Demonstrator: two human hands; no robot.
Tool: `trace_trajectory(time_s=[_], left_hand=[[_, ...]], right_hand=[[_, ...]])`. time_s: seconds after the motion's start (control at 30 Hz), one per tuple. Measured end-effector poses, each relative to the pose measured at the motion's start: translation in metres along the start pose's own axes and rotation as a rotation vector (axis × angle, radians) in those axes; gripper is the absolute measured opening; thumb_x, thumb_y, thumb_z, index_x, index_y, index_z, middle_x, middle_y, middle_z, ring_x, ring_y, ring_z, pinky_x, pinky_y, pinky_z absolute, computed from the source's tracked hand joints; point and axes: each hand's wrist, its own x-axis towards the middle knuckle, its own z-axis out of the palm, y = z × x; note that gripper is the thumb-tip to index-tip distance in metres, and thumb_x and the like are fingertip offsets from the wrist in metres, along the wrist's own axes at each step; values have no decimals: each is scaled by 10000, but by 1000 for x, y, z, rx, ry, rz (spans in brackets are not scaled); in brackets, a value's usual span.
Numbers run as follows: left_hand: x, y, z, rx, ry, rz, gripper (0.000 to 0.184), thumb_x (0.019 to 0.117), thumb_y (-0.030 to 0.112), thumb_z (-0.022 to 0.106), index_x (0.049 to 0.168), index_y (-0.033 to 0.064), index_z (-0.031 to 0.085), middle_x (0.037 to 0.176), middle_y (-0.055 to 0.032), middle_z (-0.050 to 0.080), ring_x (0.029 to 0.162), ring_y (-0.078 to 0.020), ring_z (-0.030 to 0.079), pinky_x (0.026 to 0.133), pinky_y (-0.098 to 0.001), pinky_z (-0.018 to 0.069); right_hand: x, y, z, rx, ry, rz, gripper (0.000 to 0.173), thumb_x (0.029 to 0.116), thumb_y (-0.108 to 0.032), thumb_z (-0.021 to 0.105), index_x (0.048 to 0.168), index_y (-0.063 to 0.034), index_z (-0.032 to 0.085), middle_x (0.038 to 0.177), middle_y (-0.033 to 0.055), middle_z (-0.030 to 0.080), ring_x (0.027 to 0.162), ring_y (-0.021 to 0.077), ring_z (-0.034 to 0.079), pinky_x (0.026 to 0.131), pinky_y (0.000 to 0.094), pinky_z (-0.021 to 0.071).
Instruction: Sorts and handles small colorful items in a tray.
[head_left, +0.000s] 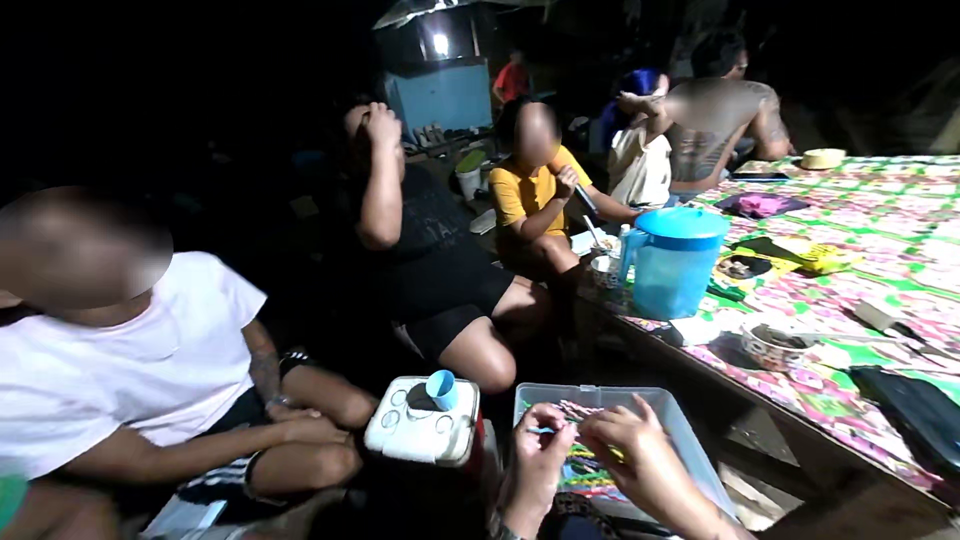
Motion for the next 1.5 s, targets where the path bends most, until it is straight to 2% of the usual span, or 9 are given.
trace_trajectory(time_s=[0.2,0.3,0.4,0.6,0.73,0.83,1.0,1.2,1.5], left_hand=[[1,5,5,139,-126,-66,95,866,-45,671,955,-20,653,882,27,664,834,-1,631,782,-193,543],[-2,10,-8,168,-51,-21,102,874,-48,662,974,-33,647,887,17,658,825,8,624,762,-181,538],[-8,13,-21,171,51,73,168,849,-76,666,1001,-4,672,925,46,694,880,11,651,815,-192,559],[0,24,-55,240,113,-125,111,873,-44,642,943,40,625,820,41,666,700,-14,616,646,-197,532],[-3,32,-71,267,101,-88,139,862,-69,646,954,31,615,876,29,668,752,-29,637,697,-223,561],[-11,34,-75,240,81,-123,149,875,-71,635,948,56,606,857,46,662,739,-28,631,693,-229,556],[-1,28,-65,47,166,-92,143,887,-57,632,937,75,608,876,21,694,738,-54,656,685,-244,575],[16,-2,-51,-17,131,-16,180,909,-61,615,1000,95,612,901,27,709,791,-68,684,731,-274,598],[31,-7,-20,69,100,-37,212,869,-93,652,986,82,625,919,76,694,818,-11,673,745,-217,594]], right_hand=[[1,8,-3,69,31,39,143,807,-210,735,849,-74,753,799,70,710,797,272,704,922,683,450],[6,6,2,38,-108,-5,259,940,-288,637,1042,-108,794,1005,91,757,946,352,716,945,776,388],[13,-8,13,96,-240,4,161,938,-145,670,1005,-78,801,1042,140,766,1015,445,700,968,866,295],[45,-19,47,185,-295,106,212,917,-246,735,988,-50,771,1017,128,754,1080,356,692,1119,740,289],[54,-23,65,326,-185,-27,144,885,-122,736,938,12,738,904,154,722,875,311,707,888,537,551],[48,-25,70,453,-215,-43,135,898,-58,701,968,58,701,924,190,695,840,282,698,799,419,591],[44,-20,60,539,-401,173,281,1022,-130,593,1208,76,635,1058,192,726,970,261,724,933,446,572],[45,-11,32,493,-409,252,281,1054,-109,516,1193,76,676,1089,217,718,1003,290,708,946,471,554],[31,12,27,631,-292,377,228,1038,-118,553,1129,67,651,961,117,724,874,126,705,858,336,581]])
